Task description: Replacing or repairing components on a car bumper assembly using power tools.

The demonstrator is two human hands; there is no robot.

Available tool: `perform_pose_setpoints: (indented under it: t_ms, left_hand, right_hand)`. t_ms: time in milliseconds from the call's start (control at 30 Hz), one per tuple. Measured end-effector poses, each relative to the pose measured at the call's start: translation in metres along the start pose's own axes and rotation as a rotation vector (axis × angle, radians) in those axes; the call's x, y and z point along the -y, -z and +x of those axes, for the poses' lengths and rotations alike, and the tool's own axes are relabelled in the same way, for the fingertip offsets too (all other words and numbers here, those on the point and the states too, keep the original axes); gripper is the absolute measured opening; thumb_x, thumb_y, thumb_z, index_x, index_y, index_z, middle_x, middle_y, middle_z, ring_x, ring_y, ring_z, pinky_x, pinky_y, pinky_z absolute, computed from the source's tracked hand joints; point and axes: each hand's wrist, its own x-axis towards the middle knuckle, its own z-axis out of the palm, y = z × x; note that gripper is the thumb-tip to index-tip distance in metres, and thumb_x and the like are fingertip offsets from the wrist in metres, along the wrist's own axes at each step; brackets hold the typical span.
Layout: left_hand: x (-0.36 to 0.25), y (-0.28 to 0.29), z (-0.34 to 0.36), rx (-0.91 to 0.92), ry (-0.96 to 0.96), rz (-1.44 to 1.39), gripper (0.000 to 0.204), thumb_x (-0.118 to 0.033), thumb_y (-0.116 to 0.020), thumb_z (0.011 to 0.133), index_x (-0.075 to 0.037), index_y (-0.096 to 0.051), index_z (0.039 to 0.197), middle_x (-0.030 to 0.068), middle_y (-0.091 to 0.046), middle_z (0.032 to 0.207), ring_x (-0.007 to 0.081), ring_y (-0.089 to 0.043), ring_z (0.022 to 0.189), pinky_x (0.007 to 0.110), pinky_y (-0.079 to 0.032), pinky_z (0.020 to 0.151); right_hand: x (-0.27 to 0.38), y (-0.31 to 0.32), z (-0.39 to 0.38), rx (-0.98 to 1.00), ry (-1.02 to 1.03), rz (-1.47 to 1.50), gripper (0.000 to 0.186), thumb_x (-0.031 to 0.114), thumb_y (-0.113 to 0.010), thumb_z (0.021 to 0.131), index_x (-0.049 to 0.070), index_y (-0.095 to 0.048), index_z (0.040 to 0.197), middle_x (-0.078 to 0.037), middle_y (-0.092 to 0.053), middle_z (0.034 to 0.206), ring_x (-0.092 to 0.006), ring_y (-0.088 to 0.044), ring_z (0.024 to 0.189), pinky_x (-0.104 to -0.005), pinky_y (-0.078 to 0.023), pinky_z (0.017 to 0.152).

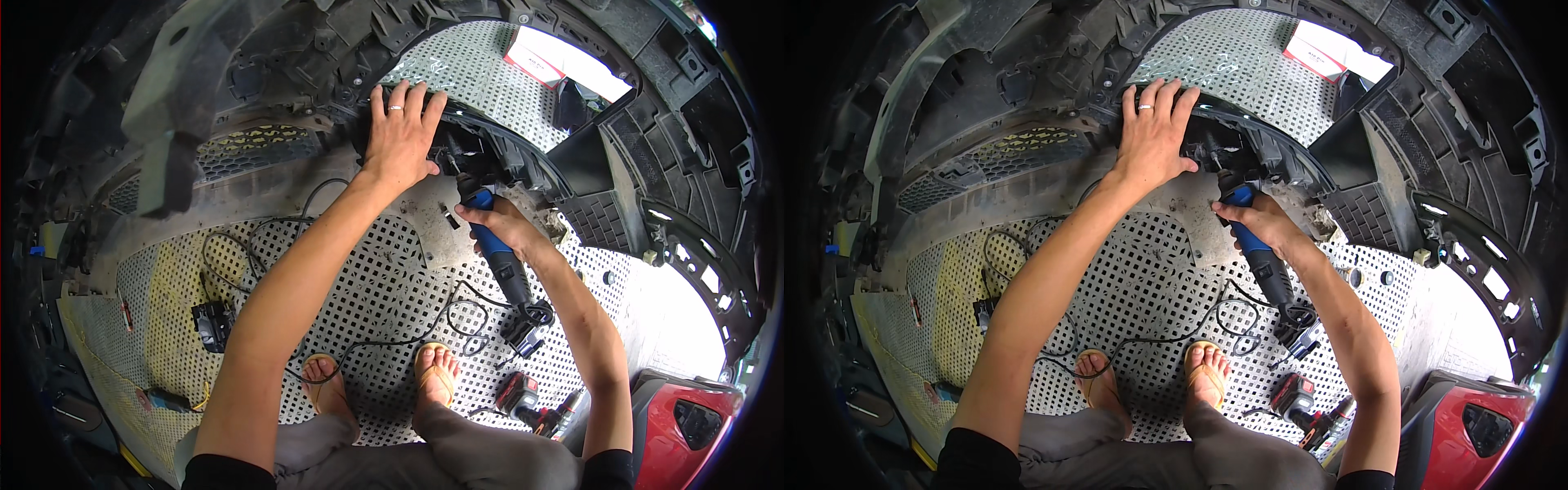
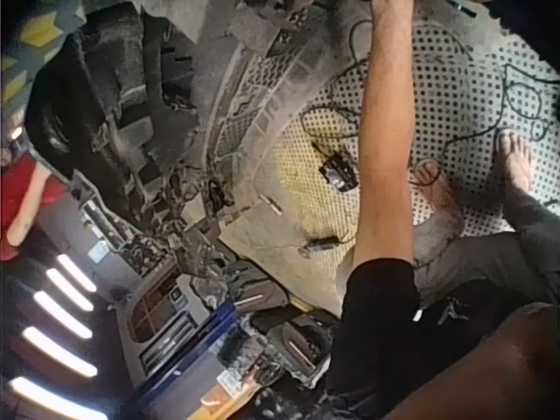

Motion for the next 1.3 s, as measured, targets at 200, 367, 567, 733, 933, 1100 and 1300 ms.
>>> perform_pose_setpoints:
  t_ms: [200, 367, 567, 733, 933, 1100, 1300]
  left_hand:
    - [-0.0007, -0.0012, -0.0006, -0.005, -0.001, -0.003, 0.119, -0.044, -0.098, 0.057, -0.011, -0.036, 0.154, 0.0166, -0.043, 0.151, 0.0386, -0.037, 0.144, 0.064, -0.025, 0.119]
    - [-0.0002, 0.0003, 0.0008, -0.013, -0.006, 0.004, 0.119, -0.044, -0.098, 0.058, -0.011, -0.036, 0.154, 0.0168, -0.043, 0.151, 0.0389, -0.037, 0.144, 0.064, -0.025, 0.119]
    - [0.0015, -0.0024, 0.0005, -0.02, -0.008, 0.001, 0.113, -0.042, -0.096, 0.063, -0.01, -0.037, 0.154, 0.0168, -0.043, 0.151, 0.0388, -0.038, 0.144, 0.065, -0.025, 0.119]
    - [-0.0001, -0.0029, -0.0003, -0.031, -0.012, 0.014, 0.104, -0.039, -0.093, 0.069, -0.01, -0.039, 0.153, 0.0171, -0.043, 0.151, 0.0386, -0.038, 0.144, 0.065, -0.026, 0.118]
    - [0.0002, -0.0022, -0.0007, -0.032, -0.012, 0.009, 0.101, -0.038, -0.092, 0.071, -0.01, -0.04, 0.153, 0.0167, -0.044, 0.151, 0.0384, -0.039, 0.143, 0.064, -0.026, 0.118]
    - [-0.0005, -0.0022, -0.0003, -0.036, -0.011, 0.016, 0.101, -0.038, -0.092, 0.071, -0.01, -0.04, 0.152, 0.0166, -0.044, 0.151, 0.0382, -0.039, 0.143, 0.064, -0.026, 0.118]
    - [0.0, -0.0023, -0.0003, -0.036, -0.012, 0.023, 0.1, -0.038, -0.092, 0.071, -0.01, -0.04, 0.152, 0.0164, -0.044, 0.15, 0.0379, -0.039, 0.143, 0.064, -0.026, 0.118]
  right_hand:
    - [-0.0047, 0.002, 0.0029, 0.017, 0.0, 0.007, 0.06, 0.042, -0.084, 0.088, -0.003, -0.055, 0.116, -0.005, -0.06, 0.082, -0.0124, -0.061, 0.06, -0.0276, -0.056, 0.05]
    - [-0.0065, 0.0035, 0.0054, 0.009, -0.008, 0.01, 0.061, 0.041, -0.084, 0.088, -0.004, -0.054, 0.118, -0.006, -0.059, 0.086, -0.0119, -0.062, 0.064, -0.0277, -0.057, 0.052]
    - [-0.0049, 0.003, 0.0072, 0.007, -0.044, 0.002, 0.062, 0.041, -0.084, 0.088, -0.004, -0.054, 0.118, -0.005, -0.059, 0.085, -0.0122, -0.061, 0.064, -0.0283, -0.058, 0.052]
    - [-0.0044, 0.0031, 0.0046, 0.02, -0.034, 0.017, 0.063, 0.043, -0.085, 0.087, -0.004, -0.053, 0.117, -0.006, -0.059, 0.083, -0.0127, -0.062, 0.063, -0.0283, -0.057, 0.052]
    - [-0.0037, 0.0032, 0.0032, 0.03, -0.022, 0.027, 0.065, 0.044, -0.085, 0.087, -0.004, -0.053, 0.117, -0.006, -0.059, 0.082, -0.0133, -0.063, 0.061, -0.0285, -0.057, 0.05]
    - [-0.0036, 0.0033, 0.0037, 0.015, -0.028, 0.014, 0.067, 0.043, -0.085, 0.087, -0.006, -0.053, 0.119, -0.007, -0.059, 0.085, -0.0137, -0.063, 0.063, -0.0289, -0.058, 0.051]
    - [-0.0066, 0.0044, 0.0067, 0.02, -0.027, 0.006, 0.069, 0.043, -0.085, 0.087, -0.007, -0.052, 0.12, -0.008, -0.059, 0.088, -0.014, -0.064, 0.065, -0.0293, -0.059, 0.052]
